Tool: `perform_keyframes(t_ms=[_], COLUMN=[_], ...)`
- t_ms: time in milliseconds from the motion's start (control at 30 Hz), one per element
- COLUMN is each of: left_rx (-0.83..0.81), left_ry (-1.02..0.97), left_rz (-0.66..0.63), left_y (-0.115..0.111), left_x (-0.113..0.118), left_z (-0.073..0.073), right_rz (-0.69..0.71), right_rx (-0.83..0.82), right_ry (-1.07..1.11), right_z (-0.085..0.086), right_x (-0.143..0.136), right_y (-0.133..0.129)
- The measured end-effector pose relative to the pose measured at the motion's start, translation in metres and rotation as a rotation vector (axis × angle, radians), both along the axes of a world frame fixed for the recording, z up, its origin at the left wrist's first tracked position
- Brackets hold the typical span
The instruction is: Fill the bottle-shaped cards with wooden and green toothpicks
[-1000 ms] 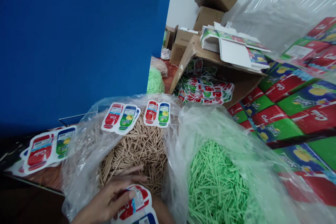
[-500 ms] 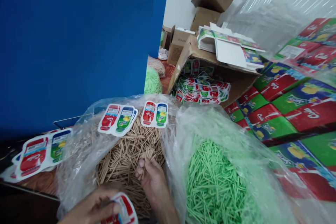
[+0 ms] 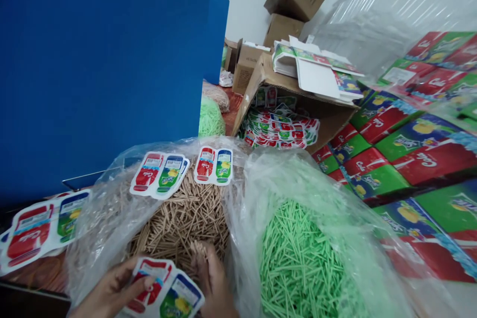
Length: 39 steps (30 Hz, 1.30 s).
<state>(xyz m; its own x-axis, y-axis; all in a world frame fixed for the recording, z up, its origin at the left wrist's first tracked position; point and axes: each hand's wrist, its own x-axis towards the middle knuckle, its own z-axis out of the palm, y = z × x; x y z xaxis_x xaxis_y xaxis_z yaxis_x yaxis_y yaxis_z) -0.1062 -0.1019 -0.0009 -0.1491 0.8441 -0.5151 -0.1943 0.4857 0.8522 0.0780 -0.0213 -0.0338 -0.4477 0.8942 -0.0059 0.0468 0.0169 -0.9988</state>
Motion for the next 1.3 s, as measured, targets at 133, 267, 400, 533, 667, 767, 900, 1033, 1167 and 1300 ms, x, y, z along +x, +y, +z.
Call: perform_keyframes(t_ms=[133,267,400,533,667,767,900,1033,1167,1300], left_rx=[0.133,0.027,-0.023,0.021,-0.002,-0.030,-0.097,-0.090,-0.145,-0.170], left_ry=[0.062,-0.023,-0.148,-0.171,-0.191,-0.182,-0.226,-0.212,-0.255,-0.226], left_rz=[0.434,0.570,0.527,0.584,0.586,0.591,0.581,0.577,0.577,0.550], left_y=[0.004,0.012,0.017,0.021,0.024,0.025,0.024,0.026,0.028,0.029], left_x=[-0.014,-0.012,-0.007,-0.004,-0.002,0.000,0.000,0.001,0.002,0.002], left_z=[0.010,0.020,0.014,0.011,0.017,0.019,0.018,0.019,0.021,0.018], right_rz=[-0.038,-0.078,-0.103,-0.122,-0.137,-0.158,-0.132,-0.123,-0.147,-0.151], right_rx=[0.067,0.160,0.241,0.246,0.198,0.154,0.099,0.088,0.072,0.040], right_ry=[-0.019,0.012,0.024,0.023,0.014,0.007,0.006,0.023,0.023,0.002], right_z=[0.003,0.004,0.006,0.005,0.001,-0.002,-0.003,-0.005,-0.008,-0.011], right_x=[0.009,0.008,0.006,0.008,0.011,0.012,0.014,0.016,0.015,0.015], right_y=[-0.003,-0.006,-0.008,-0.009,-0.010,-0.011,-0.009,-0.008,-0.010,-0.011])
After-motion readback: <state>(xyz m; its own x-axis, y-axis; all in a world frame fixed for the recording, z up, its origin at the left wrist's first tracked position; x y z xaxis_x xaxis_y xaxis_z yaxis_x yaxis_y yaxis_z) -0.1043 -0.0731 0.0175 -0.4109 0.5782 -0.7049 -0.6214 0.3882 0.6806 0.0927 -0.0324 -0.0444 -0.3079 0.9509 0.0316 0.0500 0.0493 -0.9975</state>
